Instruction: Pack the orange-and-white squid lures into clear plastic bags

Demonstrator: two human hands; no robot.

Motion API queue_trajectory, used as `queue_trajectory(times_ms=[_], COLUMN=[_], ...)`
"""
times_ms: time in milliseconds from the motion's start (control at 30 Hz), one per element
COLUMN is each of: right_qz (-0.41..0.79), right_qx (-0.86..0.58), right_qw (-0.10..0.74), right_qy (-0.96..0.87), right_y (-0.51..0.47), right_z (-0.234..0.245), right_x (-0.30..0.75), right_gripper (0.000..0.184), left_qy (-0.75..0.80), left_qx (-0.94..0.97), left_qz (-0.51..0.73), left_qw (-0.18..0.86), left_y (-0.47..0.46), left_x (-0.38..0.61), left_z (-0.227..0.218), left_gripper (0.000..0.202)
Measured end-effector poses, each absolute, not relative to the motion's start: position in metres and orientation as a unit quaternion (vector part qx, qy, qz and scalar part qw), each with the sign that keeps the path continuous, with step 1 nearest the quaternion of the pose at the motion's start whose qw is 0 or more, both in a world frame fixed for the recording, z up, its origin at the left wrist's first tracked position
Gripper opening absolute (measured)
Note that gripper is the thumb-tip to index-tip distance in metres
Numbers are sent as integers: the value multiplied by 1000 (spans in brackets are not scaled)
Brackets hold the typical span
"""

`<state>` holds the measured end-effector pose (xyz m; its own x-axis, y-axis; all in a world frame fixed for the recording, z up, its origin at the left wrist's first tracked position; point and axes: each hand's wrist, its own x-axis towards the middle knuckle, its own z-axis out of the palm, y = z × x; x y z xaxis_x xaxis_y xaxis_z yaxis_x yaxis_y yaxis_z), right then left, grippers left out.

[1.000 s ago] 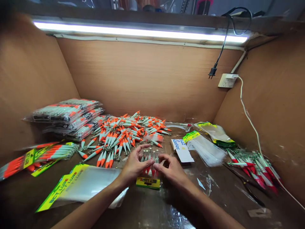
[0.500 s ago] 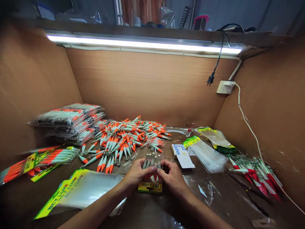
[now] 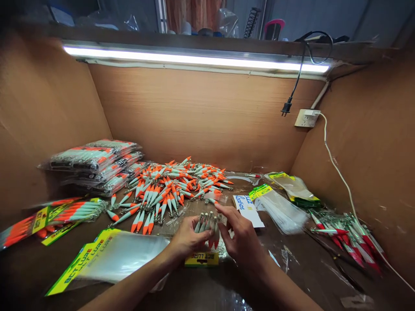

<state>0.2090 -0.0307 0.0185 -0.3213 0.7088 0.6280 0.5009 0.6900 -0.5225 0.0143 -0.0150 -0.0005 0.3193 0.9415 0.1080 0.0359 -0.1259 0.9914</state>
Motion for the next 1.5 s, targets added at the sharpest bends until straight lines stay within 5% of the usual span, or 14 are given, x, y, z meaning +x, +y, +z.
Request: queue_trajectory(times_ms=[400, 1300, 1500], right_qz=[146, 185, 325], right_qx=[-367, -377, -486], right_qw=[412, 425, 515], right_qy=[-821, -802, -627], right_y=[-31, -24, -8], right_z=[27, 25, 15], right_x=[215, 223, 223], right_gripper=[33, 29, 61], left_qy=[376, 378, 353], left_qx=[618, 628, 581], left_qz=[415, 381, 381], left_qw=[551, 563, 627], left_y=[-15, -7, -14], left_x=[15, 10, 12], left_z=[-6, -10, -10], left_gripper=[28, 39, 47])
